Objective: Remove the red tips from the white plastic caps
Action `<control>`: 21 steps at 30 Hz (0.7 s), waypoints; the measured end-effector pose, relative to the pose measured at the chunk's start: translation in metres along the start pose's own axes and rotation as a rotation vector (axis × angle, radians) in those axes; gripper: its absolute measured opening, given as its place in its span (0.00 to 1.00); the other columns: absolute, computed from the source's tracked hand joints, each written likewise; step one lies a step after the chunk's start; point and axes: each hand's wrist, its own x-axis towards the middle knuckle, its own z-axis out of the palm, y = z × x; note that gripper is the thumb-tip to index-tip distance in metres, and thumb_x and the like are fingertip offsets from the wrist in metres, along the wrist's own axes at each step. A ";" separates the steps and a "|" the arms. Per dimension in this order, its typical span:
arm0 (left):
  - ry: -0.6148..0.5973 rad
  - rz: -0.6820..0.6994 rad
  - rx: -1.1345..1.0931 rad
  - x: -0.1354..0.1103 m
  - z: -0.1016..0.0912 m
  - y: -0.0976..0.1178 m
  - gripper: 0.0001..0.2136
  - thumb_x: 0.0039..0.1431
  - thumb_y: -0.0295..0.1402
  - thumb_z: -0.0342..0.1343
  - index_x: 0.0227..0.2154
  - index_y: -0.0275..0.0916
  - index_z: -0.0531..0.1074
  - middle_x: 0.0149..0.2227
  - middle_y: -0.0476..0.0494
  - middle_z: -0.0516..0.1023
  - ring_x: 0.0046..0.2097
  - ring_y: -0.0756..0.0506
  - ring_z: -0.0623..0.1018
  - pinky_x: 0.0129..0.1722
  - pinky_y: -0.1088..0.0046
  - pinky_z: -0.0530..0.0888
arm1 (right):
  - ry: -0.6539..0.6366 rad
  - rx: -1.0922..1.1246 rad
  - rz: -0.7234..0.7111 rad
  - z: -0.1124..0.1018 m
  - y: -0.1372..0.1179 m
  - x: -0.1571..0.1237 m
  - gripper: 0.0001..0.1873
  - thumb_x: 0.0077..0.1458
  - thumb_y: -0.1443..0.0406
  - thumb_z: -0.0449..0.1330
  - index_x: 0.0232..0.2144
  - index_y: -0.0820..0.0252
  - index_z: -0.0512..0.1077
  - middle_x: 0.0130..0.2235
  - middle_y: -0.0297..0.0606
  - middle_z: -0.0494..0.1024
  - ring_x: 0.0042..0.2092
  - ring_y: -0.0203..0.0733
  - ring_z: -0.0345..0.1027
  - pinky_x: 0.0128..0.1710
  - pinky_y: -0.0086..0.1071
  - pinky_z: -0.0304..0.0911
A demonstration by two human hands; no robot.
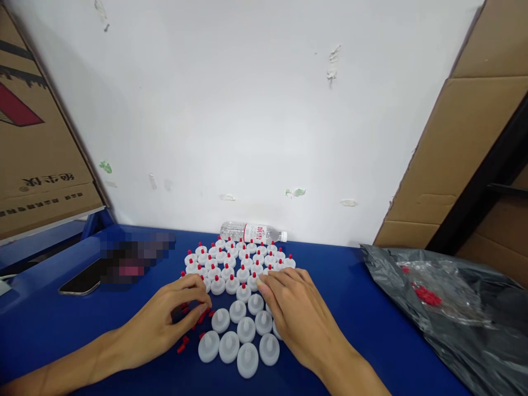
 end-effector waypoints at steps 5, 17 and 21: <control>0.028 -0.011 0.076 -0.003 0.003 -0.004 0.10 0.71 0.31 0.49 0.42 0.42 0.77 0.43 0.44 0.80 0.45 0.43 0.78 0.44 0.67 0.74 | -0.127 0.053 0.085 -0.004 -0.003 0.002 0.20 0.77 0.61 0.45 0.39 0.53 0.76 0.40 0.34 0.82 0.44 0.45 0.75 0.51 0.44 0.62; 0.012 0.049 0.160 -0.006 0.005 -0.005 0.10 0.72 0.29 0.47 0.43 0.44 0.74 0.43 0.45 0.77 0.44 0.43 0.76 0.40 0.66 0.70 | 0.027 -0.122 0.102 0.011 0.011 -0.005 0.23 0.76 0.56 0.44 0.56 0.53 0.76 0.56 0.42 0.80 0.62 0.58 0.66 0.61 0.59 0.59; 0.007 0.067 0.186 -0.007 0.005 -0.004 0.10 0.72 0.29 0.46 0.44 0.44 0.73 0.44 0.45 0.78 0.45 0.42 0.75 0.40 0.65 0.69 | -0.051 -0.122 0.121 0.021 0.016 -0.010 0.25 0.76 0.53 0.45 0.62 0.52 0.73 0.61 0.40 0.77 0.66 0.59 0.63 0.64 0.63 0.57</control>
